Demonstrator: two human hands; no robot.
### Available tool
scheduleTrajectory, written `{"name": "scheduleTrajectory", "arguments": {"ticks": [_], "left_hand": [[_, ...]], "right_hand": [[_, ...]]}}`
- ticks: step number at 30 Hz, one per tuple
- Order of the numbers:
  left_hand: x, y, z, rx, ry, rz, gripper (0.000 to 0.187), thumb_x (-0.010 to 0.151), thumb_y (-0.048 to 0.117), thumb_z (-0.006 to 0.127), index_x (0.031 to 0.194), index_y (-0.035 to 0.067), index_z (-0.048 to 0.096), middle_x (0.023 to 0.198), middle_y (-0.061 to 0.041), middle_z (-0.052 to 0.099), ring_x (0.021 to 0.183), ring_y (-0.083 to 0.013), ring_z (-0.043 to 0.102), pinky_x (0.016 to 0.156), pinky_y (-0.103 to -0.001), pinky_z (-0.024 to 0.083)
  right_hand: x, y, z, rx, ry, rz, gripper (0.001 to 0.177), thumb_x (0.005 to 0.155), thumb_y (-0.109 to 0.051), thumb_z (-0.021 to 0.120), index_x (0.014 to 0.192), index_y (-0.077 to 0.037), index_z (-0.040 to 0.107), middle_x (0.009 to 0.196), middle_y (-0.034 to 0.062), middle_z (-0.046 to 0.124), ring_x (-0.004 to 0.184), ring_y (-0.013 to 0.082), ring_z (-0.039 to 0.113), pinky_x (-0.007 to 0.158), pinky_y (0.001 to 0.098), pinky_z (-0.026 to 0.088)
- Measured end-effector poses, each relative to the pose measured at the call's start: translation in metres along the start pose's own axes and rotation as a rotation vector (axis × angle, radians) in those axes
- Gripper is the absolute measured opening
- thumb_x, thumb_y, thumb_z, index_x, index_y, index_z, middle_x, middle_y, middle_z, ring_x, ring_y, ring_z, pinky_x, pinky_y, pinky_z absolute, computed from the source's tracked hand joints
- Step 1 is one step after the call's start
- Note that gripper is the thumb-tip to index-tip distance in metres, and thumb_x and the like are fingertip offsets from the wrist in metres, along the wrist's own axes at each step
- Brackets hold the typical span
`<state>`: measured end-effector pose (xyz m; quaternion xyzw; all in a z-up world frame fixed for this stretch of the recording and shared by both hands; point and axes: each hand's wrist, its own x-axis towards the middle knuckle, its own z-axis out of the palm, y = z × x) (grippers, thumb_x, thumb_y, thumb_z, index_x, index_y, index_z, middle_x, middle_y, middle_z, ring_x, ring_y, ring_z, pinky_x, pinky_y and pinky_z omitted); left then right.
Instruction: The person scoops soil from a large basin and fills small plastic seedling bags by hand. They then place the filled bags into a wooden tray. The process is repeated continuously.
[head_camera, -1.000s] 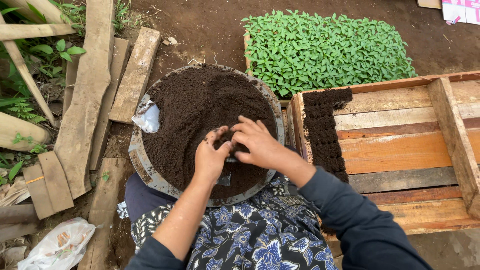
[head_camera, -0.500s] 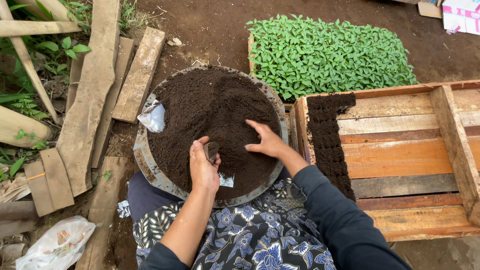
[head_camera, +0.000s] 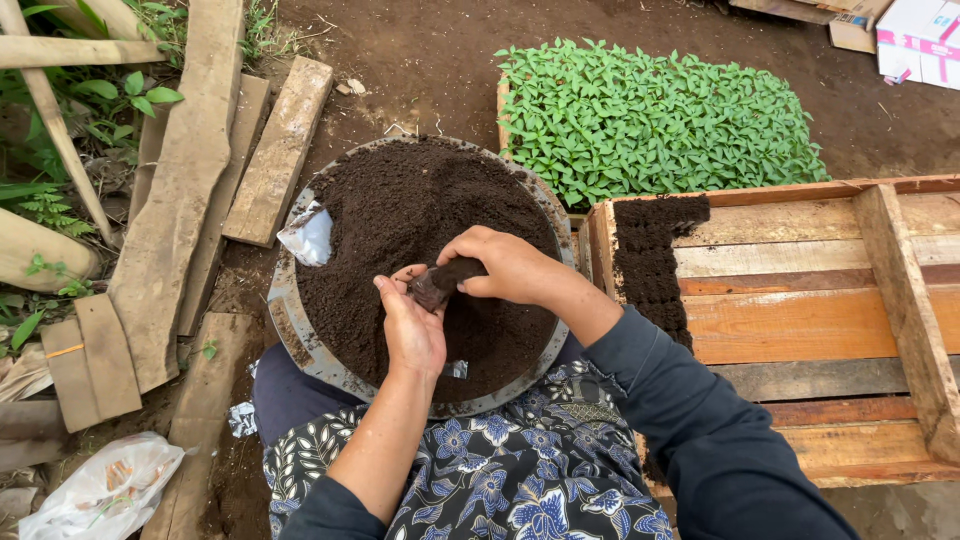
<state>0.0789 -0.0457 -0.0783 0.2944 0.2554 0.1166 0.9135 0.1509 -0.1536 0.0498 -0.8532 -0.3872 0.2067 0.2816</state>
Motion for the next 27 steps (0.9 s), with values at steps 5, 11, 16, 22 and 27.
{"name": "scheduleTrajectory", "arguments": {"ticks": [5, 11, 16, 22, 27], "left_hand": [[-0.015, 0.008, 0.017, -0.028, -0.009, -0.023, 0.058, 0.088, 0.059, 0.017, 0.102, 0.011, 0.048, 0.094, -0.009, 0.059, 0.089, -0.0189, 0.057, 0.084, -0.032, 0.048], [-0.034, 0.012, 0.036, -0.075, -0.061, -0.085, 0.065, 0.086, 0.061, 0.017, 0.115, 0.01, 0.046, 0.1, -0.009, 0.057, 0.094, -0.0184, 0.054, 0.088, -0.032, 0.045], [-0.038, 0.005, 0.046, -0.089, -0.065, -0.078, 0.069, 0.085, 0.061, 0.02, 0.118, 0.007, 0.048, 0.099, -0.008, 0.057, 0.096, -0.0177, 0.054, 0.092, -0.03, 0.043], [-0.03, -0.018, 0.059, -0.03, -0.162, -0.071, 0.072, 0.085, 0.06, 0.021, 0.125, 0.005, 0.046, 0.107, -0.01, 0.052, 0.101, -0.0196, 0.05, 0.097, -0.031, 0.04], [-0.054, 0.006, 0.057, 0.924, -0.337, -0.021, 0.045, 0.092, 0.032, 0.039, 0.127, 0.005, 0.045, 0.125, -0.016, 0.037, 0.12, -0.0307, 0.04, 0.094, -0.038, 0.041]], "right_hand": [[-0.004, 0.003, 0.006, -0.106, 0.137, -0.042, 0.017, 0.078, -0.019, 0.06, 0.094, -0.014, 0.061, 0.096, 0.0083, 0.06, 0.093, 0.0311, 0.059, 0.08, 0.0402, 0.047], [-0.007, 0.022, 0.024, -0.164, 0.297, -0.034, 0.015, 0.076, -0.024, 0.064, 0.089, -0.02, 0.058, 0.093, -0.0009, 0.058, 0.095, 0.0197, 0.058, 0.081, 0.0313, 0.046], [-0.025, 0.027, 0.015, 0.225, 0.26, 0.172, 0.037, 0.072, -0.034, 0.069, 0.104, -0.021, 0.057, 0.096, 0.0027, 0.062, 0.094, 0.0169, 0.062, 0.079, 0.0288, 0.049], [-0.038, 0.052, 0.03, 0.252, 0.27, 0.27, 0.049, 0.065, -0.038, 0.071, 0.11, -0.025, 0.056, 0.102, 0.0106, 0.062, 0.103, 0.0275, 0.056, 0.084, 0.0371, 0.047], [-0.068, 0.086, 0.008, 0.214, 0.451, 0.34, 0.041, 0.067, -0.038, 0.067, 0.105, -0.025, 0.058, 0.101, 0.0076, 0.064, 0.1, 0.0282, 0.057, 0.085, 0.0391, 0.047]]}}
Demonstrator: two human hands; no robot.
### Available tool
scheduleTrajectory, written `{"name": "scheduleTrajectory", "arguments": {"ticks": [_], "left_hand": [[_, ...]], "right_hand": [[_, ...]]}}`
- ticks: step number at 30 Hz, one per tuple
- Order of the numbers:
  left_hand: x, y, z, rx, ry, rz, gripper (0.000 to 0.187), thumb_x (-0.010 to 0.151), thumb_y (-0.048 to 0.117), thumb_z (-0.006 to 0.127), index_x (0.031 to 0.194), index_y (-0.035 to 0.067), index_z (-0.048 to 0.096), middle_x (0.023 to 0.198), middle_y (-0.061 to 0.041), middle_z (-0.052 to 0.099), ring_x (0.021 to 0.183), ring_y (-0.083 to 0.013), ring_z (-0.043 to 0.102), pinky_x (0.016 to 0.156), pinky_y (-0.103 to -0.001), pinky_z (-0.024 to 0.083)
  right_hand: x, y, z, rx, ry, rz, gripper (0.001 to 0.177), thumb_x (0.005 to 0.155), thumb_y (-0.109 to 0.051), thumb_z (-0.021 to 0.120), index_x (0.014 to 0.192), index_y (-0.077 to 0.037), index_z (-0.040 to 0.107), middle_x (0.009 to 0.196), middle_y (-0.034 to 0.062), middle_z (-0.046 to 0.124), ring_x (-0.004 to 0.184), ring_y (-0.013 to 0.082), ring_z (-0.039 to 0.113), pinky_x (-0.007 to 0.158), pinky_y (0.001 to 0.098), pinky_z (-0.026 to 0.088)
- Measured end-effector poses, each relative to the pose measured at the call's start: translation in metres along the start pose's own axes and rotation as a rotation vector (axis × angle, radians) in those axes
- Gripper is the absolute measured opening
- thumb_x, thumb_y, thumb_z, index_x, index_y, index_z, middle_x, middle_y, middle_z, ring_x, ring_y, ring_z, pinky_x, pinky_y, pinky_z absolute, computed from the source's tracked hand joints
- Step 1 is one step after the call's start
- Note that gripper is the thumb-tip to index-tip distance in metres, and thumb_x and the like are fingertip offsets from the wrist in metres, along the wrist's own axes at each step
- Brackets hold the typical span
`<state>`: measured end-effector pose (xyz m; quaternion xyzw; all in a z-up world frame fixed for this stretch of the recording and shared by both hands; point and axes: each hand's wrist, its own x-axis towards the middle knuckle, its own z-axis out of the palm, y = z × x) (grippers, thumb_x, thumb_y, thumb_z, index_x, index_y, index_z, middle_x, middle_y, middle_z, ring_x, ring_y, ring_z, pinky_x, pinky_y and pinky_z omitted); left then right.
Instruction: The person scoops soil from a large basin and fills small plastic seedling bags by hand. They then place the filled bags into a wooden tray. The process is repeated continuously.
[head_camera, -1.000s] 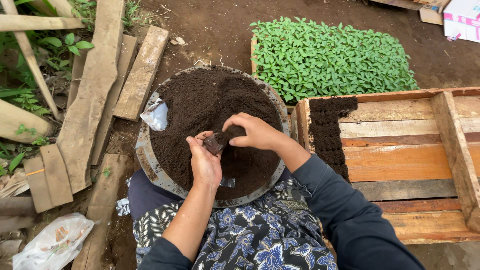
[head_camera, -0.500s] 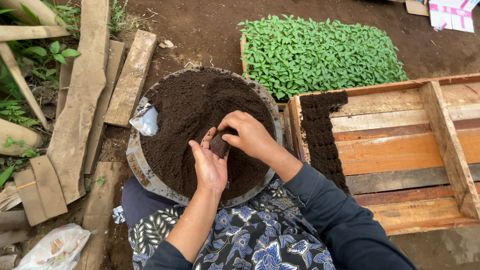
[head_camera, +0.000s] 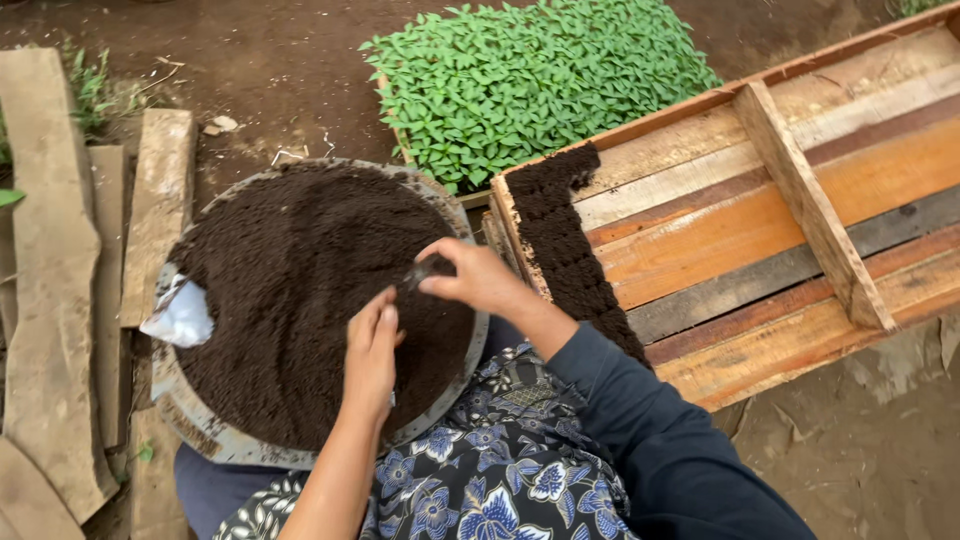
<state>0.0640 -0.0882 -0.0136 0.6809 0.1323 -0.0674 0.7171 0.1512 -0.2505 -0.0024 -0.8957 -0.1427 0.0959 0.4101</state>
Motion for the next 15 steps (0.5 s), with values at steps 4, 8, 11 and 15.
{"name": "scheduleTrajectory", "arguments": {"ticks": [4, 8, 11, 15], "left_hand": [[-0.028, -0.002, -0.034, 0.67, 0.146, 0.294, 0.015, 0.077, 0.017, 0.059, 0.086, 0.009, 0.066, 0.093, -0.007, 0.058, 0.095, -0.0195, 0.05, 0.082, -0.03, 0.043], [-0.04, -0.043, -0.064, 1.303, 0.249, 0.123, 0.041, 0.074, 0.042, 0.061, 0.107, 0.018, 0.056, 0.085, 0.006, 0.064, 0.075, -0.0208, 0.059, 0.061, -0.038, 0.048], [-0.037, -0.065, -0.061, 1.431, 0.263, 0.207, 0.056, 0.066, 0.05, 0.065, 0.11, 0.018, 0.053, 0.076, 0.008, 0.063, 0.064, -0.0186, 0.06, 0.056, -0.036, 0.048], [-0.027, -0.068, -0.048, 1.383, 0.227, -0.014, 0.054, 0.071, 0.033, 0.064, 0.12, 0.019, 0.046, 0.087, 0.004, 0.064, 0.077, -0.0223, 0.061, 0.063, -0.039, 0.05]], "right_hand": [[-0.011, -0.009, -0.088, -0.096, -0.056, 0.431, 0.032, 0.081, -0.021, 0.056, 0.113, -0.018, 0.053, 0.097, 0.0034, 0.062, 0.061, 0.0093, 0.052, 0.053, 0.0187, 0.046], [0.0, 0.058, -0.144, -0.141, 0.268, 0.576, 0.035, 0.084, -0.017, 0.055, 0.119, -0.014, 0.048, 0.103, 0.007, 0.058, 0.081, 0.0164, 0.057, 0.066, 0.0249, 0.051], [0.017, 0.119, -0.175, -0.176, 0.418, 0.667, 0.028, 0.088, -0.018, 0.055, 0.114, -0.01, 0.048, 0.102, 0.0112, 0.058, 0.088, 0.0233, 0.055, 0.073, 0.0334, 0.05], [0.056, 0.218, -0.186, -0.343, 0.535, 0.614, 0.028, 0.085, -0.022, 0.061, 0.105, -0.006, 0.05, 0.091, 0.0166, 0.059, 0.085, 0.0323, 0.057, 0.068, 0.043, 0.049]]}}
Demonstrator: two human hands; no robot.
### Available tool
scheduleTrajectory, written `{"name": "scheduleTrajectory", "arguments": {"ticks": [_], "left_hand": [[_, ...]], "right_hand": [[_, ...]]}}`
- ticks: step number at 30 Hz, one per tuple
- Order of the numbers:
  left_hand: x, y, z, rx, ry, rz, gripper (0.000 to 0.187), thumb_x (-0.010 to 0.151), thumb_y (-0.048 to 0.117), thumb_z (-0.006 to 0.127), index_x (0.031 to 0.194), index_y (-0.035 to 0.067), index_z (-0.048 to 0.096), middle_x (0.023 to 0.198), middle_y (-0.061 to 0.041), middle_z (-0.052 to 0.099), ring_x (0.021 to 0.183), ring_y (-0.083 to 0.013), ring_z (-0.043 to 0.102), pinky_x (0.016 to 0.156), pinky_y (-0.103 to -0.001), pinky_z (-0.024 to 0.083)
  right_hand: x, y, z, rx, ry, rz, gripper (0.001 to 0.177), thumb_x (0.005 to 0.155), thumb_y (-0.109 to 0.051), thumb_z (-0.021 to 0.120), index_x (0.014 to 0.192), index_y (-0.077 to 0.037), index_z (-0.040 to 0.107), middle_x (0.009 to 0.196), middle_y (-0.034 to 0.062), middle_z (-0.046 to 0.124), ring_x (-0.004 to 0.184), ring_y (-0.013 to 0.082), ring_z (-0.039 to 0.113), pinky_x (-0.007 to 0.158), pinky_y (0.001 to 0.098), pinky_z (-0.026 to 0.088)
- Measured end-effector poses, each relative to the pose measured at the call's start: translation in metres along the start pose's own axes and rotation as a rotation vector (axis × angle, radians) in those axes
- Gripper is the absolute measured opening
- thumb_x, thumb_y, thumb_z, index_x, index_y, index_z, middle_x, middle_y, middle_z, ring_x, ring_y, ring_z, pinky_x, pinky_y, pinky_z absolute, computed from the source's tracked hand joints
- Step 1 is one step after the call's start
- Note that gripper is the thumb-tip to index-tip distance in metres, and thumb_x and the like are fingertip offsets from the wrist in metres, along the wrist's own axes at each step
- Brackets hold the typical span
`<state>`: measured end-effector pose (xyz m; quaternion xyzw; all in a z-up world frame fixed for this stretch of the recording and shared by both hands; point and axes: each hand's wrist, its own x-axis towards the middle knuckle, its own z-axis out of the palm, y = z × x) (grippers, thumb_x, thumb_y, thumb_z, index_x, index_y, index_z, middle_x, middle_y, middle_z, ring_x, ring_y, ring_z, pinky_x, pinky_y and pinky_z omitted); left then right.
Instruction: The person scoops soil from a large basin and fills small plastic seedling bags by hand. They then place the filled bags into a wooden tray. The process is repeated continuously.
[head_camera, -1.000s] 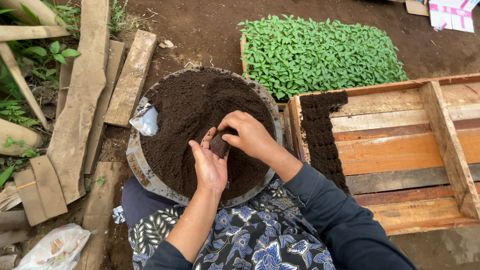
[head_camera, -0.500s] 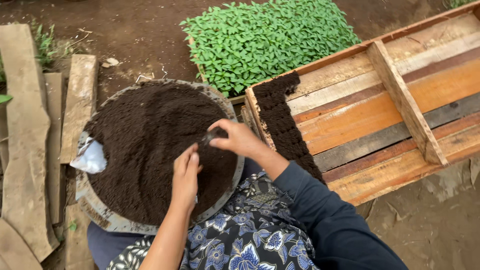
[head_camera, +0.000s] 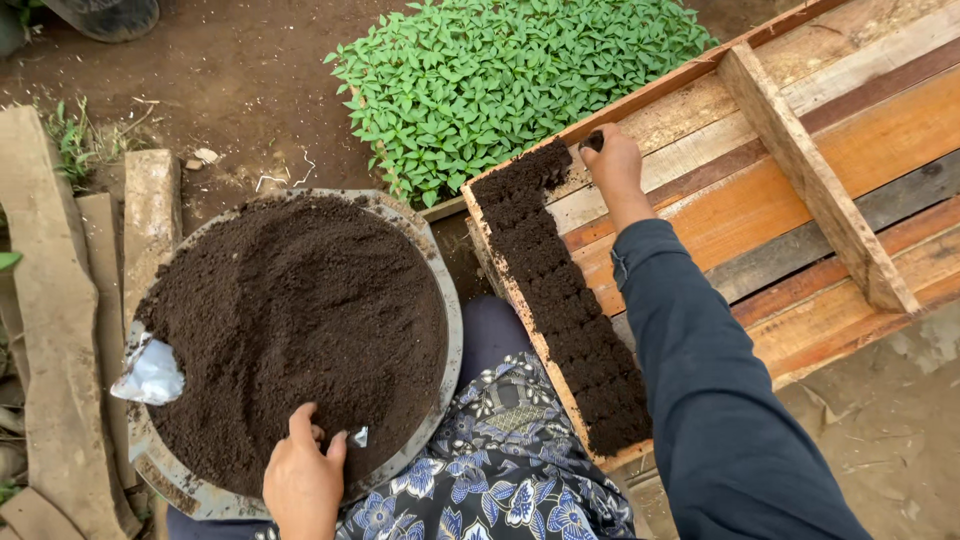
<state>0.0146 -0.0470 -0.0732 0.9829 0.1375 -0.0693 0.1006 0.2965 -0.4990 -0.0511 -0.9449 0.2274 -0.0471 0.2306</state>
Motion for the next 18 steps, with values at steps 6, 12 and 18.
{"name": "scheduleTrajectory", "arguments": {"ticks": [6, 12, 18], "left_hand": [[-0.013, 0.012, -0.039, -0.04, 0.215, 0.074, 0.044, 0.074, 0.013, 0.057, 0.118, 0.018, 0.055, 0.099, 0.0, 0.064, 0.085, -0.0185, 0.06, 0.071, -0.032, 0.051], [-0.016, 0.023, -0.057, -0.178, 0.315, 0.036, 0.024, 0.085, 0.013, 0.054, 0.104, 0.022, 0.066, 0.097, 0.0, 0.058, 0.079, -0.0191, 0.056, 0.059, -0.031, 0.044], [-0.009, 0.049, -0.078, -0.641, 0.097, -0.121, 0.011, 0.079, 0.011, 0.059, 0.09, 0.011, 0.062, 0.115, -0.006, 0.056, 0.103, -0.0192, 0.052, 0.084, -0.033, 0.042]], "right_hand": [[0.044, 0.025, 0.047, 0.138, -0.22, -0.013, 0.046, 0.089, -0.031, 0.03, 0.126, -0.009, 0.045, 0.124, 0.0164, 0.047, 0.109, 0.0346, 0.045, 0.087, 0.045, 0.037], [0.006, 0.001, 0.038, 0.317, -0.198, 0.076, 0.042, 0.094, -0.025, 0.028, 0.133, -0.011, 0.037, 0.125, 0.0189, 0.046, 0.071, 0.0182, 0.055, 0.074, 0.0363, 0.047], [0.033, 0.025, 0.083, 0.222, -0.141, -0.032, 0.046, 0.093, -0.029, 0.026, 0.129, -0.004, 0.039, 0.115, 0.0234, 0.051, 0.104, 0.0385, 0.048, 0.084, 0.0469, 0.039]]}}
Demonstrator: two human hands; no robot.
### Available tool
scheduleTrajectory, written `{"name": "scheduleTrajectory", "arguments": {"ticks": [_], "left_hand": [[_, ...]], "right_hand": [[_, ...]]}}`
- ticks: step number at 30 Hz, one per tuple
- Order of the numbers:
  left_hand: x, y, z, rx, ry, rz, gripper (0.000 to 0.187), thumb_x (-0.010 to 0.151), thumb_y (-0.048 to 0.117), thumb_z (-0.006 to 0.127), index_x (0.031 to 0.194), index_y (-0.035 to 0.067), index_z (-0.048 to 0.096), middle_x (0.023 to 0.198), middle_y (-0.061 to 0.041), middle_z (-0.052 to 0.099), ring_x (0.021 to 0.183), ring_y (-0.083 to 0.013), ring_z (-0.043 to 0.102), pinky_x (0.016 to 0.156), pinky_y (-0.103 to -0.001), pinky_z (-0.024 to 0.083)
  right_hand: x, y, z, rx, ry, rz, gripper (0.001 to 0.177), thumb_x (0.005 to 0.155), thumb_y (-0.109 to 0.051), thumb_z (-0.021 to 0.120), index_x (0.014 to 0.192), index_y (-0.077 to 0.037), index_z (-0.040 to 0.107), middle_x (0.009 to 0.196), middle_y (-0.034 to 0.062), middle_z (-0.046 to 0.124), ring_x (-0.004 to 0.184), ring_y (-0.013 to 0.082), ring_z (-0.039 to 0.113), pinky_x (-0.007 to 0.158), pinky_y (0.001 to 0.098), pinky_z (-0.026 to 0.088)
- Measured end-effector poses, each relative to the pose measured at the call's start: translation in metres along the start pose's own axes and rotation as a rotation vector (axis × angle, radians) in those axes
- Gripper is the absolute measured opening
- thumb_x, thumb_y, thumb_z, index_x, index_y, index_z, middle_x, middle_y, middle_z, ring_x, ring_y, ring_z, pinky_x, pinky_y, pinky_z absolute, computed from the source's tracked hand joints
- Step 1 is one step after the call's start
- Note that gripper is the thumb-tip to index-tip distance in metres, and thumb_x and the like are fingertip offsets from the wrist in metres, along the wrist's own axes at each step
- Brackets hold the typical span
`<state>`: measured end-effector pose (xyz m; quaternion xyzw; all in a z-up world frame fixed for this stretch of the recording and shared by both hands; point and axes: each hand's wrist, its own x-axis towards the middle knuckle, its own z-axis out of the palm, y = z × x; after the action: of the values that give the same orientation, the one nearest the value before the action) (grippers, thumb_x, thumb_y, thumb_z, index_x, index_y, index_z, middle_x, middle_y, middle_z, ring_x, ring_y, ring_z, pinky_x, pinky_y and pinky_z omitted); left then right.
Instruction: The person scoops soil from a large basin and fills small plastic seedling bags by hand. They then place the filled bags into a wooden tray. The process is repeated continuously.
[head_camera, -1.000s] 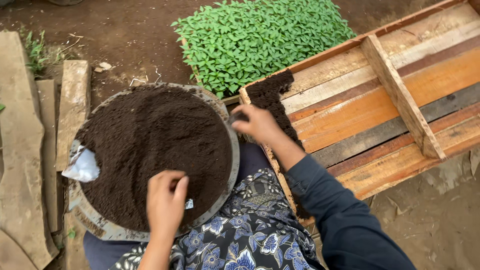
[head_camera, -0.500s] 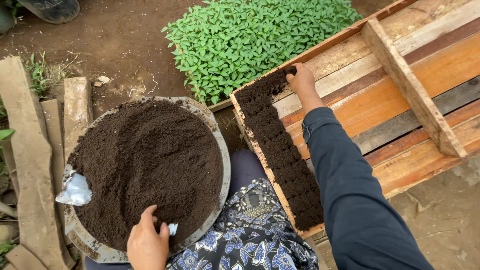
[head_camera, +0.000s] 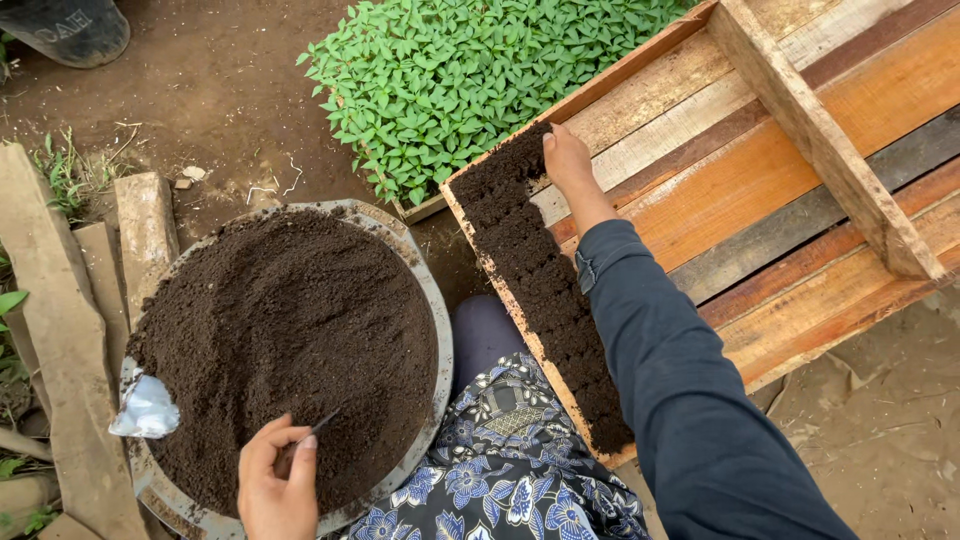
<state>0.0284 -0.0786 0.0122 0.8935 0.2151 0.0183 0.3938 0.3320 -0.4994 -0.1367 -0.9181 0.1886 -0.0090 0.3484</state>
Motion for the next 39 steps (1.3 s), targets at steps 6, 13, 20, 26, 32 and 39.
{"name": "scheduleTrajectory", "arguments": {"ticks": [6, 13, 20, 26, 32, 39], "left_hand": [[0.003, 0.025, 0.007, -0.346, -0.146, -0.286, 0.011, 0.083, 0.001, 0.055, 0.094, 0.001, 0.056, 0.096, -0.015, 0.062, 0.081, -0.0204, 0.063, 0.071, -0.03, 0.053], [0.017, -0.002, 0.027, -0.584, -0.194, -0.244, 0.022, 0.083, 0.0, 0.052, 0.105, -0.002, 0.056, 0.087, -0.015, 0.059, 0.072, -0.0171, 0.057, 0.056, -0.025, 0.052], [0.025, -0.035, 0.029, -0.686, -0.192, -0.095, 0.018, 0.08, 0.0, 0.057, 0.097, -0.003, 0.06, 0.073, -0.015, 0.062, 0.059, -0.0117, 0.059, 0.048, -0.017, 0.052], [0.029, -0.038, 0.006, -0.155, -0.261, 0.002, 0.015, 0.076, 0.029, 0.068, 0.085, 0.018, 0.063, 0.068, 0.002, 0.065, 0.061, -0.0131, 0.062, 0.056, -0.027, 0.048], [0.029, -0.068, 0.021, -0.596, -0.179, -0.043, 0.024, 0.071, 0.019, 0.072, 0.09, 0.009, 0.062, 0.073, -0.001, 0.062, 0.063, -0.0071, 0.056, 0.055, -0.02, 0.047], [0.022, -0.058, -0.011, -0.504, -0.149, 0.083, 0.009, 0.073, 0.017, 0.069, 0.078, 0.01, 0.068, 0.067, -0.005, 0.06, 0.059, -0.0139, 0.057, 0.054, -0.026, 0.048]], "right_hand": [[-0.025, -0.023, -0.019, 0.154, -0.108, 0.138, 0.052, 0.091, -0.038, 0.029, 0.138, -0.014, 0.026, 0.14, 0.0149, 0.028, 0.126, 0.0354, 0.028, 0.101, 0.0478, 0.027], [-0.096, -0.068, -0.003, -0.076, 0.182, -0.329, 0.046, 0.094, -0.022, 0.041, 0.135, -0.004, 0.03, 0.139, 0.0153, 0.029, 0.128, 0.0327, 0.021, 0.104, 0.0452, 0.02], [-0.219, -0.147, 0.048, 0.33, -0.287, -0.766, 0.036, 0.084, -0.02, 0.052, 0.117, -0.008, 0.054, 0.105, 0.0163, 0.058, 0.101, 0.0322, 0.053, 0.091, 0.0429, 0.04], [-0.311, -0.207, 0.054, 0.03, -0.879, -0.894, 0.037, 0.075, -0.028, 0.063, 0.109, -0.016, 0.051, 0.095, 0.0083, 0.06, 0.092, 0.0288, 0.057, 0.081, 0.04, 0.046], [-0.312, -0.195, 0.086, 0.005, -0.763, -0.751, 0.017, 0.076, -0.038, 0.064, 0.084, -0.025, 0.06, 0.075, -0.005, 0.061, 0.079, 0.0162, 0.06, 0.071, 0.0295, 0.047], [-0.332, -0.212, 0.07, 0.234, -0.947, -0.609, 0.019, 0.087, -0.031, 0.053, 0.085, -0.016, 0.064, 0.063, 0.0009, 0.057, 0.067, 0.0074, 0.051, 0.064, 0.0263, 0.045]]}}
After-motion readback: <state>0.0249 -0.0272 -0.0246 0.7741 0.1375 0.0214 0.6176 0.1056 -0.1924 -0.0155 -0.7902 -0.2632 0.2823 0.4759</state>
